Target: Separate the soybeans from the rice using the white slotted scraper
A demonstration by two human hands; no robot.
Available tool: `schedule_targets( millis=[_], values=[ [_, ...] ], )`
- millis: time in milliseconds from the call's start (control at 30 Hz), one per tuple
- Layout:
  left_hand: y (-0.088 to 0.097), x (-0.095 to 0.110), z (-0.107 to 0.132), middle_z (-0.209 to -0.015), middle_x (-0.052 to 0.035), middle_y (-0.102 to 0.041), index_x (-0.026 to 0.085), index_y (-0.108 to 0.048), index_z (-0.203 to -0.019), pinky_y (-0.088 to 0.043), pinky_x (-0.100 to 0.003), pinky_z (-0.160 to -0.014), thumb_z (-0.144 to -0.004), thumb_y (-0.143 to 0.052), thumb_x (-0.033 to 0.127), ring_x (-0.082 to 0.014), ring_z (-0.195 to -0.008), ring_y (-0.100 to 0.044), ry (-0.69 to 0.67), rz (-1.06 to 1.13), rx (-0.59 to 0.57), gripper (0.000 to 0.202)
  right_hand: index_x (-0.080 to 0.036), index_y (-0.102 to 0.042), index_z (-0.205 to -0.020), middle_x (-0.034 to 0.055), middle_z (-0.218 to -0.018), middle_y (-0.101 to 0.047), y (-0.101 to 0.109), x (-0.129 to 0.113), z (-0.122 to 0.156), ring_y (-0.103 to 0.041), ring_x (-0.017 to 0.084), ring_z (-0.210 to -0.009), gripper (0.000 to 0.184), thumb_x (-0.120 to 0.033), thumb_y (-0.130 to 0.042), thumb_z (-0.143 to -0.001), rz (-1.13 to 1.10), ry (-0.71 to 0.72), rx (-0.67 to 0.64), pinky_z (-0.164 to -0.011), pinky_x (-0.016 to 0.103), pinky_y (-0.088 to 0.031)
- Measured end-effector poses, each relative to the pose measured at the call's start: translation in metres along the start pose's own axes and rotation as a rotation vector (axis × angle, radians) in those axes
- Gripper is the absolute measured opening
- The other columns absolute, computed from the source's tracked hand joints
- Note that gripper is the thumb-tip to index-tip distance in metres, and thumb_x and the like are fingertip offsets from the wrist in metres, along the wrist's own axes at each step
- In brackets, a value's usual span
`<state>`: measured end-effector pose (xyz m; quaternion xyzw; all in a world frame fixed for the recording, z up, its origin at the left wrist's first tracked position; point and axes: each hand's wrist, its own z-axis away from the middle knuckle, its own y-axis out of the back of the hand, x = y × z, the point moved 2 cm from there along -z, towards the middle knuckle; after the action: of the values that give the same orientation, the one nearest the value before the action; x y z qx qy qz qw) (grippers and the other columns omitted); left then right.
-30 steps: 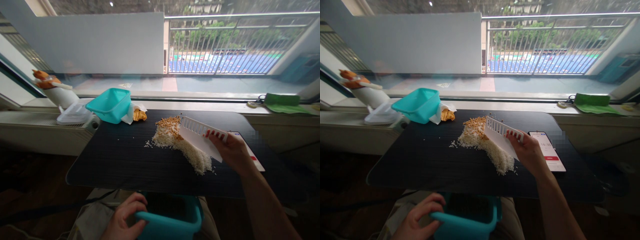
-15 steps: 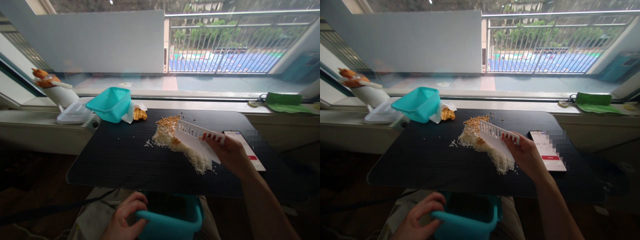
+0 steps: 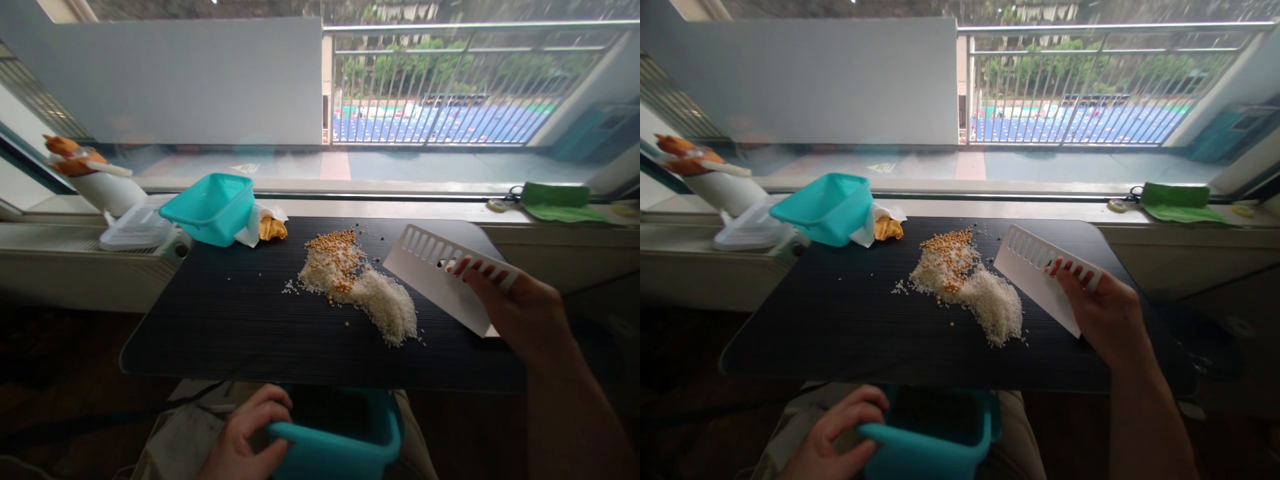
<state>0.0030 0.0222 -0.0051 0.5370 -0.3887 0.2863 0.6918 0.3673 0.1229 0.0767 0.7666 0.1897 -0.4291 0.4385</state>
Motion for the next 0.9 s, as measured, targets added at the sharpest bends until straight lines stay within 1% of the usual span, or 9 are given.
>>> schedule_targets(
  millis=[100,267,333,433,533,600,667,800,900],
  values=[
    [-0.002,0.003,-0.002,-0.09,-0.0003,-0.071,0.022,-0.071,-0.066,-0.054,-0.015,-0.076,-0.067,-0.065,0.006,-0.017,-0.084,-0.072,0.003,-0.001,-0.007,0.017,-0.017,-0.078,-0.09,0.005,-0.074,-0.076,0.005,0.01,-0.001,-0.07,0.023,-0.069,0.028,-0.039,-0.071,-0.075,-0.024,-0.093,0.059,-0.055,0.027,-0.052],
    [-0.006,0.006,-0.002,-0.089,-0.0001,-0.07,0.022,-0.07,-0.065,-0.053,-0.016,-0.077,-0.066,-0.063,0.005,-0.017,-0.085,-0.071,0.026,0.019,-0.016,0.018,-0.024,-0.078,-0.086,0.0024,-0.075,-0.077,0.016,0.022,0.004,-0.071,0.024,-0.064,0.023,-0.042,-0.076,-0.072,-0.154,-0.179,0.052,-0.052,0.03,-0.055],
    [-0.008,0.008,-0.002,-0.09,-0.0005,-0.071,0.022,-0.071,-0.065,-0.053,-0.016,-0.078,-0.066,-0.063,0.005,-0.0171,-0.085,-0.071,0.034,0.029,-0.025,0.018,-0.025,-0.079,-0.083,0.0024,-0.076,-0.078,0.02,0.023,0.012,-0.072,0.024,-0.063,0.021,-0.041,-0.079,-0.069,-0.234,-0.205,0.013,-0.052,0.03,-0.057],
    [-0.009,0.01,-0.003,-0.09,-0.0013,-0.071,0.021,-0.071,-0.066,-0.054,-0.017,-0.078,-0.067,-0.063,0.007,-0.0178,-0.085,-0.071,0.048,0.039,-0.015,0.017,-0.026,-0.078,-0.075,0.0026,-0.079,-0.079,0.015,0.017,0.029,-0.073,0.024,-0.067,0.015,-0.04,-0.079,-0.07,-0.337,-0.193,-0.142,-0.057,0.029,-0.06],
    [-0.006,0.01,-0.003,-0.089,-0.0019,-0.072,0.021,-0.072,-0.065,-0.056,-0.018,-0.075,-0.067,-0.064,0.009,-0.0188,-0.084,-0.071,0.055,0.044,-0.009,0.015,-0.026,-0.079,-0.086,0.0022,-0.081,-0.08,-0.008,0.005,0.049,-0.074,0.024,-0.071,0.019,-0.04,-0.076,-0.074,-0.362,-0.132,-0.304,-0.062,0.029,-0.061],
    [-0.003,0.007,0.0,-0.089,-0.0022,-0.073,0.021,-0.073,-0.066,-0.056,-0.018,-0.073,-0.066,-0.064,0.009,-0.0193,-0.084,-0.071,0.065,0.051,-0.007,0.015,-0.024,-0.078,-0.094,0.0037,-0.086,-0.08,-0.03,-0.005,0.058,-0.074,0.024,-0.076,0.022,-0.039,-0.072,-0.079,-0.373,-0.028,-0.436,-0.067,0.03,-0.061],
    [0.002,0.004,0.003,-0.09,-0.0027,-0.073,0.021,-0.074,-0.067,-0.056,-0.018,-0.071,-0.067,-0.064,0.009,-0.0198,-0.085,-0.071,0.092,0.059,0.005,0.016,-0.022,-0.078,-0.095,0.0044,-0.087,-0.079,-0.054,-0.016,0.065,-0.074,0.023,-0.077,0.022,-0.037,-0.067,-0.084,-0.361,0.116,-0.584,-0.067,0.028,-0.06],
    [0.011,-0.004,0.009,-0.093,-0.0034,-0.073,0.021,-0.074,-0.067,-0.056,-0.019,-0.072,-0.067,-0.066,0.01,-0.0209,-0.087,-0.071,0.143,0.071,0.057,0.014,-0.02,-0.077,-0.099,0.0053,-0.094,-0.078,-0.09,-0.034,0.066,-0.072,0.021,-0.083,0.023,-0.032,-0.06,-0.091,-0.321,0.314,-0.702,-0.07,0.026,-0.058],
    [0.017,-0.005,0.011,-0.094,-0.004,-0.073,0.021,-0.074,-0.066,-0.055,-0.021,-0.078,-0.066,-0.068,0.011,-0.022,-0.091,-0.071,0.159,0.061,0.104,0.012,-0.02,-0.076,-0.101,0.006,-0.097,-0.077,-0.1,-0.044,0.062,-0.071,0.021,-0.086,0.023,-0.031,-0.058,-0.092,-0.319,0.388,-0.76,-0.072,0.026,-0.056]
  ],
)
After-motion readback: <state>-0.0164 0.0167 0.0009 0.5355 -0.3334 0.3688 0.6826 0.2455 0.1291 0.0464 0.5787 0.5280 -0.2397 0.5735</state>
